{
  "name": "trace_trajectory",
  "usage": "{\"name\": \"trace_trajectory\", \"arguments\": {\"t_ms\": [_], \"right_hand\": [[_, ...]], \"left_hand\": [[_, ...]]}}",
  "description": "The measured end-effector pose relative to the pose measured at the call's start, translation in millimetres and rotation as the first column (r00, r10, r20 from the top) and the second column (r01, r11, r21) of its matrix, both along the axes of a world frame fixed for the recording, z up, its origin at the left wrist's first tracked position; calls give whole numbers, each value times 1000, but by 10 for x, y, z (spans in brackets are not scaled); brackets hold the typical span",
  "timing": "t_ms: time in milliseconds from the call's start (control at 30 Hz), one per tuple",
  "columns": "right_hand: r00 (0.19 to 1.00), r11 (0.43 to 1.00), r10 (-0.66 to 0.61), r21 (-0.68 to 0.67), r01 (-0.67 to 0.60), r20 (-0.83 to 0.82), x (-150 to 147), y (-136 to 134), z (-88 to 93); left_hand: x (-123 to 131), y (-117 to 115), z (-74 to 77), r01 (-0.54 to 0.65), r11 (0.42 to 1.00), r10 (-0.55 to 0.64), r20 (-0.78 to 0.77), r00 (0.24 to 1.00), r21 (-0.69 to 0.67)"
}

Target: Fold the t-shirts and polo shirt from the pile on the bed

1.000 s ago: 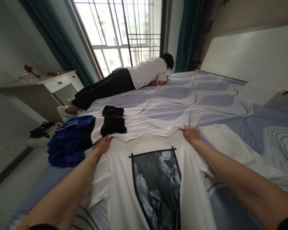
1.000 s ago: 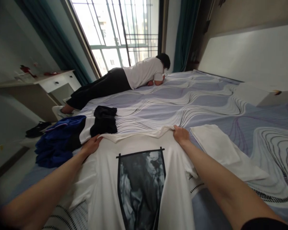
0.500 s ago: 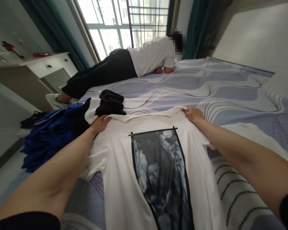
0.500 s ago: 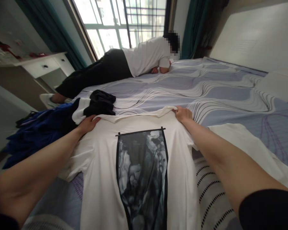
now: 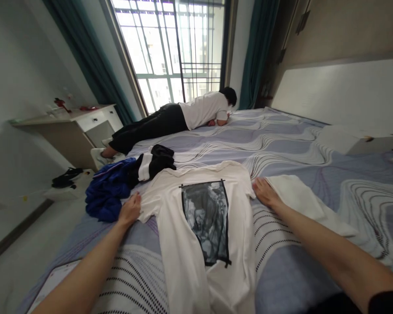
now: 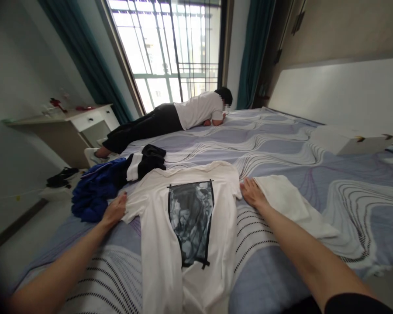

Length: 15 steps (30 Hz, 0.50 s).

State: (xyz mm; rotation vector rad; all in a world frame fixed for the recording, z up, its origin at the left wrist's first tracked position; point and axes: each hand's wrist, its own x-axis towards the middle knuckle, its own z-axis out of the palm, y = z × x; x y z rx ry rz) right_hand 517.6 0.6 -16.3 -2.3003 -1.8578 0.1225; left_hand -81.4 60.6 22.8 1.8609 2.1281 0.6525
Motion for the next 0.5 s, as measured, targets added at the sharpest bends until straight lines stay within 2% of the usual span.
{"name": "trace_trajectory", "arguments": {"t_ms": [100,167,267,333,400,433,467,500], "right_hand": [[997,998,55,34,-57,61,-194,-656,25],[993,993,105,52,-108,54,-426,-1135,55],[972,974,217,85,-209,-87,-964,-1840,108],[917,958,280,149,-246,-283,-1402,-2209,152],[774,957,283,222,-187,-566,-1794,-2440,215],[653,970,226,229,-83,-723,-1937,-2503,258],[492,977,167,210,35,-855,-2029,-2538,307],[307,975,112,165,152,-945,-2064,-2554,362]], "left_hand": [[108,-712,-11,-103,994,104,-10,995,31],[277,-1266,-44,-145,987,147,-23,989,67],[699,-2138,-102,-88,995,90,-26,996,57],[1041,-2628,-110,-43,999,42,29,999,16],[1334,-2956,-49,46,999,-43,220,974,-9],[1435,-3051,14,69,997,-54,393,918,-23],[1495,-3104,97,61,997,-29,580,814,-37],[1512,-3125,195,22,998,32,753,657,-62]]}}
